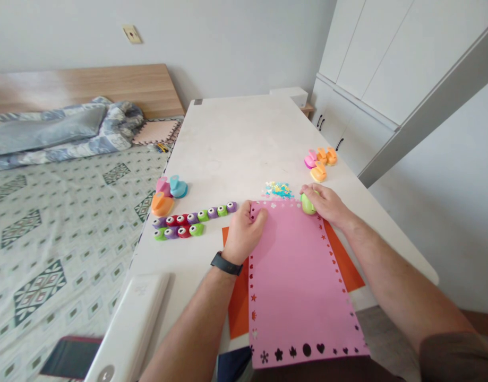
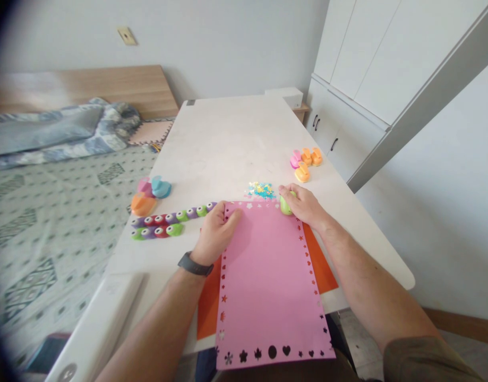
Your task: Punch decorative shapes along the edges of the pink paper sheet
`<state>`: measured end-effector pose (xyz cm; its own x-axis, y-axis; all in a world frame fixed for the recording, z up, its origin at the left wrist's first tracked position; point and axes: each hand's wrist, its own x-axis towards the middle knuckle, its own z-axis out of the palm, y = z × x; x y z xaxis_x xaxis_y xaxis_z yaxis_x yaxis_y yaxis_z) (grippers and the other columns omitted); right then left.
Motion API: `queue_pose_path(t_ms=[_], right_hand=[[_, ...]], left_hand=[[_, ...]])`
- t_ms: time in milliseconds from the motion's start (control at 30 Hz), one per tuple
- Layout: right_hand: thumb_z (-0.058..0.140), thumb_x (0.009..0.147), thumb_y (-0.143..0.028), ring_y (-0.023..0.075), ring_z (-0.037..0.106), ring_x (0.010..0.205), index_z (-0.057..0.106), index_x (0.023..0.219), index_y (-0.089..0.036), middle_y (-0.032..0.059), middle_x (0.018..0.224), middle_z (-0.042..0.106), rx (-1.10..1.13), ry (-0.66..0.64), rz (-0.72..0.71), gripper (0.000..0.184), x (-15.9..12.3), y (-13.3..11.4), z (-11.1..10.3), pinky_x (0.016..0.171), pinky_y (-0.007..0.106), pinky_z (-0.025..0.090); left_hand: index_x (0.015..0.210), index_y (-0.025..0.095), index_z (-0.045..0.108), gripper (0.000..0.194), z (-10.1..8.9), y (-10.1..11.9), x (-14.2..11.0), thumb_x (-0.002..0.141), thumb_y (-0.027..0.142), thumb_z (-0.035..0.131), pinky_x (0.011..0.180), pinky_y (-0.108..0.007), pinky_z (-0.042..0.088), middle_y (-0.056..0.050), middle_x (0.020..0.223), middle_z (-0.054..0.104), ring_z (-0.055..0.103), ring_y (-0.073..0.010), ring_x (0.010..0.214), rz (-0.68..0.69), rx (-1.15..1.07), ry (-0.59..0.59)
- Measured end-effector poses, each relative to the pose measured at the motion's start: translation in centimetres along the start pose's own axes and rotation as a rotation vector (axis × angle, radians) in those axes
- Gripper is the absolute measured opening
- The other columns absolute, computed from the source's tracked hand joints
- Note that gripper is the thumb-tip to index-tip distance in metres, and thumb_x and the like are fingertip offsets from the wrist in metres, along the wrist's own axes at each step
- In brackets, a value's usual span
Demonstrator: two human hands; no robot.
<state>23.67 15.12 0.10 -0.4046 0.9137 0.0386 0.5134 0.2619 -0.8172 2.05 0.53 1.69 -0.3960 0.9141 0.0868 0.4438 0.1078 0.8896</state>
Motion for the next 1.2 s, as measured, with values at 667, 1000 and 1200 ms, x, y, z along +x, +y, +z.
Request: queue_pose_path(t_ms=[667,1000,1200], right_hand=[[0.046,0.098,-0.063,0.0203,0.065,0.073,0.074,0.097,-0.024,0.0020,0.082,0.075,-0.127,0.000,0.027,0.048,0.00,-0.27,0.07,0.066,0.030,0.044],[0.047,0.098,-0.060,0.0204,0.065,0.074,0.073,0.097,-0.025,0.0019,0.083,0.075,-0.117,0.013,0.035,0.044,-0.05,-0.12,0.28,0.064,0.029,0.044],[0.049,0.097,-0.053,0.0210,0.065,0.079,0.073,0.092,-0.024,0.0026,0.086,0.075,-0.146,0.045,0.005,0.039,0.14,-0.21,0.40,0.071,0.032,0.045]], left_hand=[[0.082,0.019,0.053,0.017,0.13,-0.05,-0.16,0.093,0.032,0.055,0.062,-0.025,0.035,0.004,0.073,0.057,0.050,-0.0117,0.067,0.024,-0.014,0.008],[0.083,0.019,0.053,0.018,0.16,-0.12,-0.20,0.093,0.034,0.056,0.062,-0.026,0.036,0.004,0.073,0.056,0.051,-0.0118,0.067,0.019,-0.024,0.000],[0.083,0.019,0.054,0.017,0.18,-0.12,-0.21,0.093,0.034,0.056,0.062,-0.026,0.036,0.004,0.073,0.056,0.050,-0.0121,0.067,0.019,-0.023,0.001]])
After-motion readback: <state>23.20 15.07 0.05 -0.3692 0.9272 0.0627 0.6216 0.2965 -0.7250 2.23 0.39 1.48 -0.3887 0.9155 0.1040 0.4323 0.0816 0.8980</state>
